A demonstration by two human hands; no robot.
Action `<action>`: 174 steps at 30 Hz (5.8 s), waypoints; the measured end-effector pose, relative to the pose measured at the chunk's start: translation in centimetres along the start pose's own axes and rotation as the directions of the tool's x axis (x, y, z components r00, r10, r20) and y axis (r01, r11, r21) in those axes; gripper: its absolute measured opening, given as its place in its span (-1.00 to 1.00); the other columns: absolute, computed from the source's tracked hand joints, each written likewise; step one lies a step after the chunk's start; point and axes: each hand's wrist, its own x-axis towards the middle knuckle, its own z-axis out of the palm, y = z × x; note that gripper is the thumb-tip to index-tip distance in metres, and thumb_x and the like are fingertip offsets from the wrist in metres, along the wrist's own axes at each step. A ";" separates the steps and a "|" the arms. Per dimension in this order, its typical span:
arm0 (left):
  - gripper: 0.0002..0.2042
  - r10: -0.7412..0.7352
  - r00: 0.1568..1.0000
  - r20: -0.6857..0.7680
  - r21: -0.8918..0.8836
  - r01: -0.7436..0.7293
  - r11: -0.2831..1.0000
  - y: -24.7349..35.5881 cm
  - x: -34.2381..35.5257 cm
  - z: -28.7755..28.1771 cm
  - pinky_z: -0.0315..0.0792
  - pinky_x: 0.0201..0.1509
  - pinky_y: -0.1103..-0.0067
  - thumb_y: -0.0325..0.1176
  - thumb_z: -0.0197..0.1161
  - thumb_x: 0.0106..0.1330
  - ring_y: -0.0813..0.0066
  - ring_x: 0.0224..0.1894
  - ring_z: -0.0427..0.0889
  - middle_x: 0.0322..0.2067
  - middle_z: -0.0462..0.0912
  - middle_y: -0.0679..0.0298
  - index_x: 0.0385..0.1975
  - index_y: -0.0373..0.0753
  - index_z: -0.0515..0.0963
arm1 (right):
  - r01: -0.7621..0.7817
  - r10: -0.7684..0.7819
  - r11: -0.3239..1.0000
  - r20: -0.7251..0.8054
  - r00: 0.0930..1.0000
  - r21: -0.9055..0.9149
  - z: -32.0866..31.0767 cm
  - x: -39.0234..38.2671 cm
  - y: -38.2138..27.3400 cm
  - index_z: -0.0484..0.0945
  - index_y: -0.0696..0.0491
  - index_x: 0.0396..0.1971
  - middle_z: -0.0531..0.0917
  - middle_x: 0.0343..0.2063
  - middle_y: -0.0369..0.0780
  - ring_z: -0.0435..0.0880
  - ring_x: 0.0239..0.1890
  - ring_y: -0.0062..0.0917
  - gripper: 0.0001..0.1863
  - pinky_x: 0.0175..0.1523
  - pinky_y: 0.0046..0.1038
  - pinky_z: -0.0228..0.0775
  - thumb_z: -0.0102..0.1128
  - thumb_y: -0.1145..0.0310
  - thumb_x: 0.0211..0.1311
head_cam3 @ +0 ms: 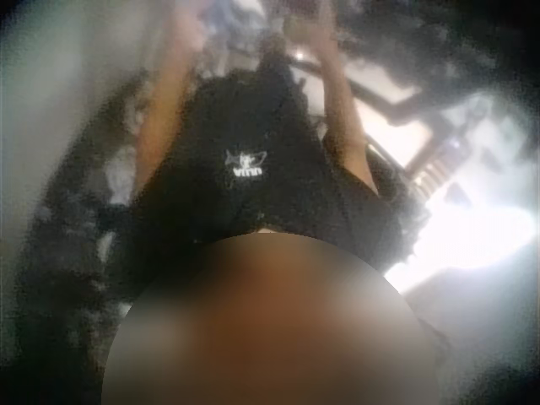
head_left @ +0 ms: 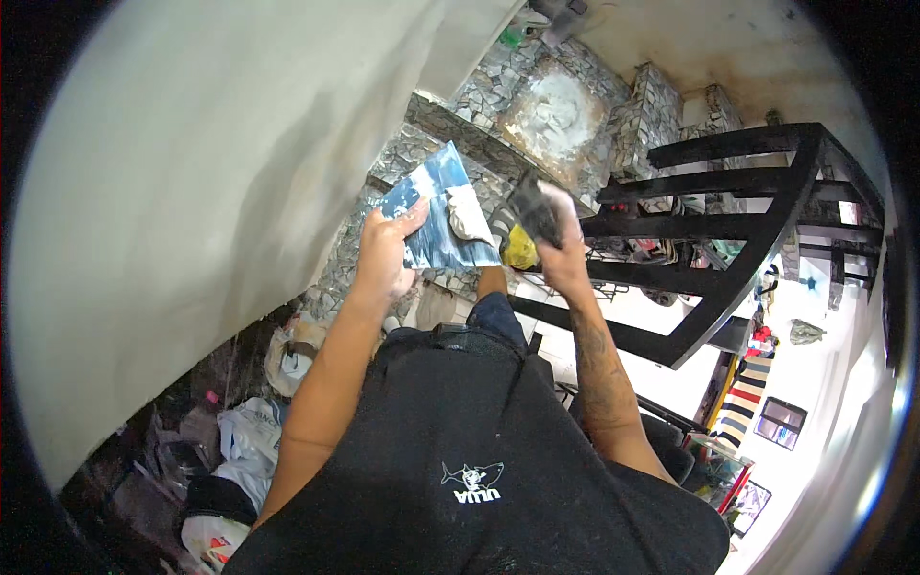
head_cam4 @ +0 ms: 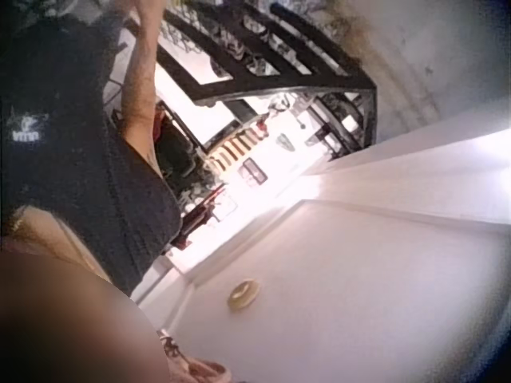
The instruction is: Applying and smoothing plaster on a wall corner using two putty knives.
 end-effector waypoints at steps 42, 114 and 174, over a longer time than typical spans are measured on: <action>-0.81 -0.009 0.999 0.050 -0.015 0.010 1.000 2.1 2.4 -5.1 0.47 -0.28 0.52 -0.47 0.03 0.15 0.47 -0.39 0.55 -0.37 0.52 0.21 -0.25 -0.40 0.40 | -0.026 0.116 0.957 -0.300 0.947 0.289 -1.9 -5.1 0.8 0.20 0.09 0.03 0.39 -0.11 -0.18 0.37 -0.07 -0.45 -0.31 0.02 -0.45 0.22 -0.08 0.79 -0.29; -0.64 -0.336 0.477 -0.812 0.006 0.583 0.812 -32.7 35.7 -41.3 -0.06 -0.67 0.62 -0.41 0.18 0.10 0.57 -0.66 -0.02 -0.67 0.09 0.42 -0.17 -0.20 0.17 | -0.475 0.570 0.696 0.012 0.822 -0.538 13.9 10.7 62.2 0.37 0.09 -0.14 0.56 -0.43 -0.05 0.54 -0.33 -0.17 -0.49 -0.21 -0.27 0.36 0.23 0.24 -0.17; -0.71 0.032 0.997 0.069 -0.027 -0.030 0.999 -2.5 6.1 14.4 0.36 -0.02 0.44 -0.50 -0.11 0.19 0.32 -0.13 0.48 -0.16 0.44 0.07 -0.09 -0.46 0.25 | 0.749 -0.722 0.627 0.199 0.662 -0.216 -13.3 12.9 3.8 0.45 0.01 -0.35 0.33 -0.60 -0.25 0.36 -0.43 -0.33 -0.58 -0.12 -0.19 0.27 0.26 0.49 -0.41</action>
